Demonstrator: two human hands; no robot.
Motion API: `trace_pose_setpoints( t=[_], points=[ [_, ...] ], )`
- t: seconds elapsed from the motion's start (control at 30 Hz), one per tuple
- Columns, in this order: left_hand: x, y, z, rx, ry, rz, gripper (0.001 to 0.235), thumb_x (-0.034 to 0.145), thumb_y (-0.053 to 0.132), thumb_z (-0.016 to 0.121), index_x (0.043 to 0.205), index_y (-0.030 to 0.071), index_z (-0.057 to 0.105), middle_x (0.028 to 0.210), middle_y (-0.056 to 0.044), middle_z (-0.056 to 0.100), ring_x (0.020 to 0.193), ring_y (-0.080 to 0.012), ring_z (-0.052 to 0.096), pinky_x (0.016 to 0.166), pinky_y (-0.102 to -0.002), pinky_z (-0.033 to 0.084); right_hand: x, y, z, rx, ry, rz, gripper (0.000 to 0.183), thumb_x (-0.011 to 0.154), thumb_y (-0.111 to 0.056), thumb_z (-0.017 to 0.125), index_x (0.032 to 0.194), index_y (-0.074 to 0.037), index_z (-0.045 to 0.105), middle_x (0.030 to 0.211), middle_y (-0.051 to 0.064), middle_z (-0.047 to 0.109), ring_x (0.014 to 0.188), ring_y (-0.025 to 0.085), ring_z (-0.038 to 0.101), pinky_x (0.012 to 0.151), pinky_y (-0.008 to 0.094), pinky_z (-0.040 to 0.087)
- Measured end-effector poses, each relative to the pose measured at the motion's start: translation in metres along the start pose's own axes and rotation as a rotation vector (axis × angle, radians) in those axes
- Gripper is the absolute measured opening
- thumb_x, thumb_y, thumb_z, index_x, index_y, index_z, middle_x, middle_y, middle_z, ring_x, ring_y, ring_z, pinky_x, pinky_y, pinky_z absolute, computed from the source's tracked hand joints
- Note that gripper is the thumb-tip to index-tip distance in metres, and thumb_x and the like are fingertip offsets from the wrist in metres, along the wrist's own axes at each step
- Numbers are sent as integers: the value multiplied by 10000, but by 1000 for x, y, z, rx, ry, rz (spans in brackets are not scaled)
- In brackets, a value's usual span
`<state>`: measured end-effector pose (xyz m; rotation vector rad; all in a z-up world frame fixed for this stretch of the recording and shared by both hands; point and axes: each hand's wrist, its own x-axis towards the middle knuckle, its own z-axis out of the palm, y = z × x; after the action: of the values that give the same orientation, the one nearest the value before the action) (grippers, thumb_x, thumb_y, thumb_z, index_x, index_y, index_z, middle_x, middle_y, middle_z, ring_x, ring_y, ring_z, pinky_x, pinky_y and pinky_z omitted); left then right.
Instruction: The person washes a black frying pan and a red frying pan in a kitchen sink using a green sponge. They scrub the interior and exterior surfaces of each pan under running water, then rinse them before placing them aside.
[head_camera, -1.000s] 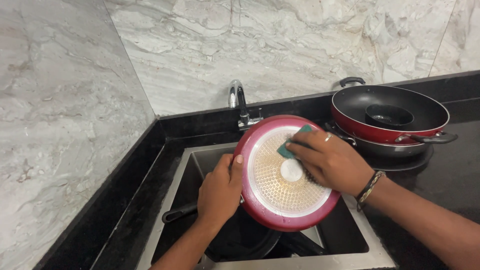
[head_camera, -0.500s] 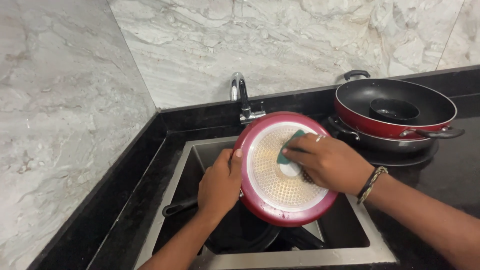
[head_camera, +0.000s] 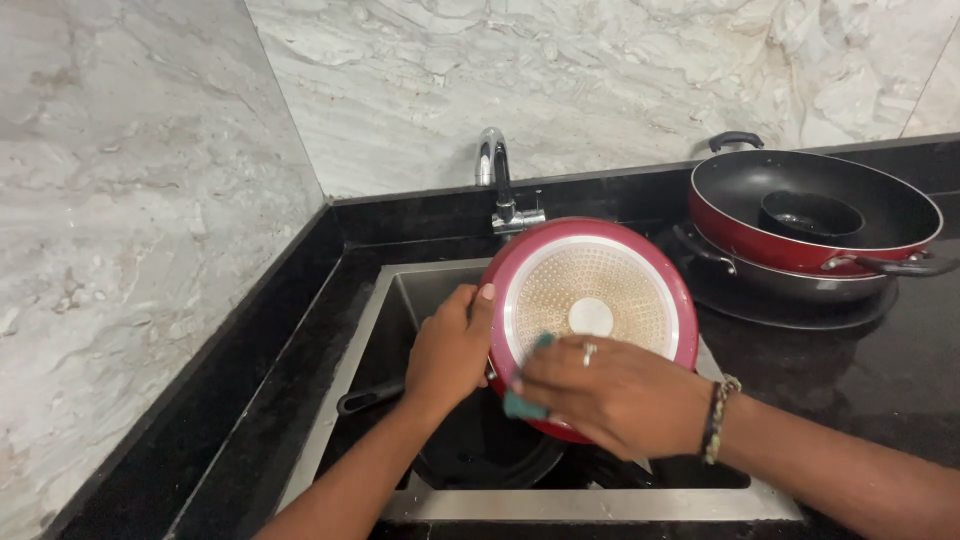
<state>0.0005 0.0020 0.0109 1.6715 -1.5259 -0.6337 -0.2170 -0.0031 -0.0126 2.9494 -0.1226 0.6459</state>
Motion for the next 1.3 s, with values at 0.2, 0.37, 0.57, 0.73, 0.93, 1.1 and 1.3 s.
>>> trace_pose_setpoints(
  t=[0.2, 0.37, 0.57, 0.73, 0.93, 1.1, 1.3],
  points=[
    [6, -7, -2, -150, -17, 11, 496, 1037, 433, 360, 1131, 87, 703, 627, -91, 711, 425, -229, 663, 519, -363, 566, 20, 11, 7, -282, 104, 238, 675, 941, -371, 606, 1462, 34, 464, 1536, 214, 424, 1442, 353, 365, 1169, 537, 241],
    [27, -38, 13, -161, 54, 163, 468, 1055, 404, 397, 1110, 70, 720, 686, -78, 728, 513, -196, 678, 549, -371, 563, 13, 6, 12, -178, 74, 186, 576, 976, -317, 591, 1458, -9, 521, 1536, 190, 444, 1461, 333, 377, 1196, 532, 240],
    [7, -10, -1, -134, 2, 66, 466, 1052, 391, 376, 1074, 53, 697, 655, -113, 703, 449, -231, 671, 527, -376, 563, 5, -1, 16, -16, -41, -84, 317, 990, -221, 602, 1230, -33, 689, 1410, 123, 616, 1431, 264, 496, 1213, 493, 307],
    [11, -17, 2, -95, -5, 59, 494, 1061, 405, 354, 1061, 53, 699, 661, -89, 714, 438, -225, 668, 544, -344, 555, -3, -1, 16, -90, -222, -241, 237, 916, -164, 625, 1082, -10, 695, 1297, 104, 672, 1440, 262, 534, 1255, 469, 355],
    [15, -26, 12, -120, 21, 173, 517, 1071, 433, 367, 1045, 52, 715, 671, -98, 730, 461, -163, 671, 550, -346, 540, 3, -5, 6, -62, -110, -187, 321, 963, -232, 621, 1185, -23, 721, 1389, 111, 638, 1407, 253, 519, 1183, 489, 335],
    [6, -13, 4, -84, -19, -6, 492, 1053, 434, 329, 1053, 65, 654, 688, -79, 718, 418, -196, 639, 514, -367, 545, -9, -5, 10, -135, -56, -195, 319, 960, -227, 624, 1181, -22, 729, 1380, 126, 646, 1434, 255, 502, 1198, 496, 325],
    [9, -19, 2, -158, -40, -42, 489, 1061, 424, 321, 1064, 61, 648, 711, -77, 689, 401, -185, 589, 496, -353, 532, -40, -2, 4, -136, -233, -255, 170, 895, -115, 629, 974, -16, 742, 1260, 95, 690, 1409, 252, 529, 1177, 486, 395]
  ],
)
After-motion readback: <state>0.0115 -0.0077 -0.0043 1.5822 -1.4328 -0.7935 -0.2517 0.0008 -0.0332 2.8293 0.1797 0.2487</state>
